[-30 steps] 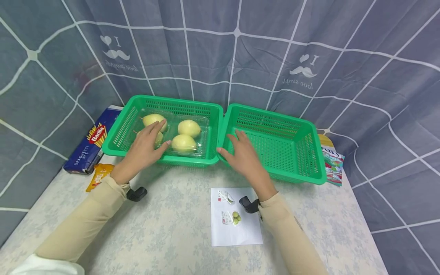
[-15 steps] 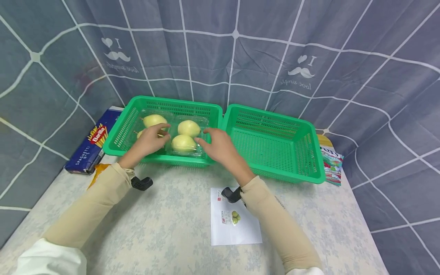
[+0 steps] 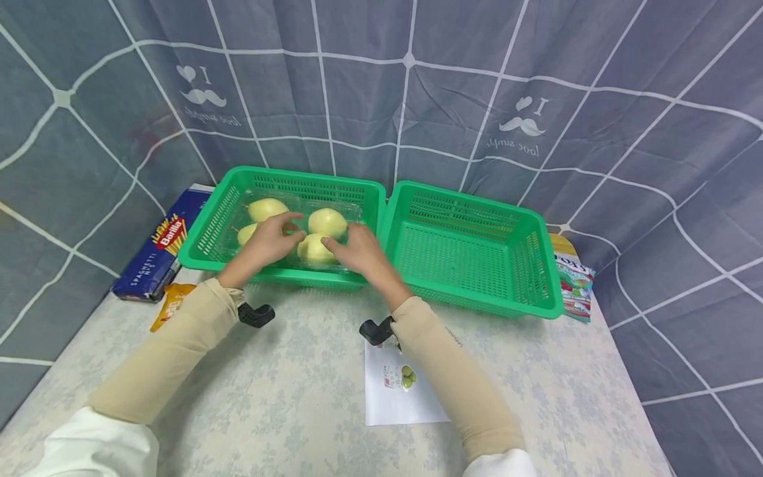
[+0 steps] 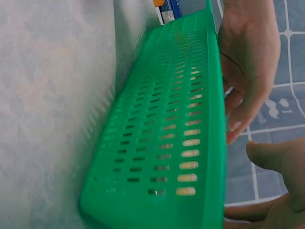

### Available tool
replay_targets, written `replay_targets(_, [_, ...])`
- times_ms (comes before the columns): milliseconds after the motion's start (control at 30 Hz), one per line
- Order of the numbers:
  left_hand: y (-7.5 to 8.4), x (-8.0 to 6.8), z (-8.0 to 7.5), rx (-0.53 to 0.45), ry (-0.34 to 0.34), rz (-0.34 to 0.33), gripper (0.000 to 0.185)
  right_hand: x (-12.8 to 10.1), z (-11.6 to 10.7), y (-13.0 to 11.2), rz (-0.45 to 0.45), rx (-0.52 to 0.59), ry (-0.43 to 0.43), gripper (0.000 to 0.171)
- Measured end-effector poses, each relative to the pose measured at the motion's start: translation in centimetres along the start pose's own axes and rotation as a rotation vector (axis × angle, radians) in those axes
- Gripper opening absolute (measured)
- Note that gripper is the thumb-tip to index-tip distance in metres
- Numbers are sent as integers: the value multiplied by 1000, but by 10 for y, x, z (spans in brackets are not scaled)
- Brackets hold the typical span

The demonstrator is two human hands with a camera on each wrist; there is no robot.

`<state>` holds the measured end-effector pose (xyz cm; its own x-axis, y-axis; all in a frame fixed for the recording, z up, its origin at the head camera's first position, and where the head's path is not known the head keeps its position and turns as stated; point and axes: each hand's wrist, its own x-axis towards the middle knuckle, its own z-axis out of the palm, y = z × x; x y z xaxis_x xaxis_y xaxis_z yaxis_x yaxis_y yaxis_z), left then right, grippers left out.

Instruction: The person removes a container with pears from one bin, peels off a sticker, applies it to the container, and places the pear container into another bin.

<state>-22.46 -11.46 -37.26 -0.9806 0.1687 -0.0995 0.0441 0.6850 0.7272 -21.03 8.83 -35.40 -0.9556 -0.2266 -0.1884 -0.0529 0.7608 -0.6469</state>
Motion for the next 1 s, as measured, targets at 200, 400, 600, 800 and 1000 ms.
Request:
replay_targets(200, [4,2,1,0,-20,-21,57,8,10,-1,68,43,-26,89])
replay_targets(400, [5,3,-2,18,-32,-38,57,12,16,1,108,83,-7,92])
replay_targets(600, [6,4,-5,-6,-53,-60,57,15,20,3,121,137,8,94])
replay_targets(800, [7,8,-1,-33,-37,-69,55,17,23,3,133,161,19,93])
replay_targets(1000, [9,10,2,-23,-41,-67,55,19,24,2,144,160,25,90])
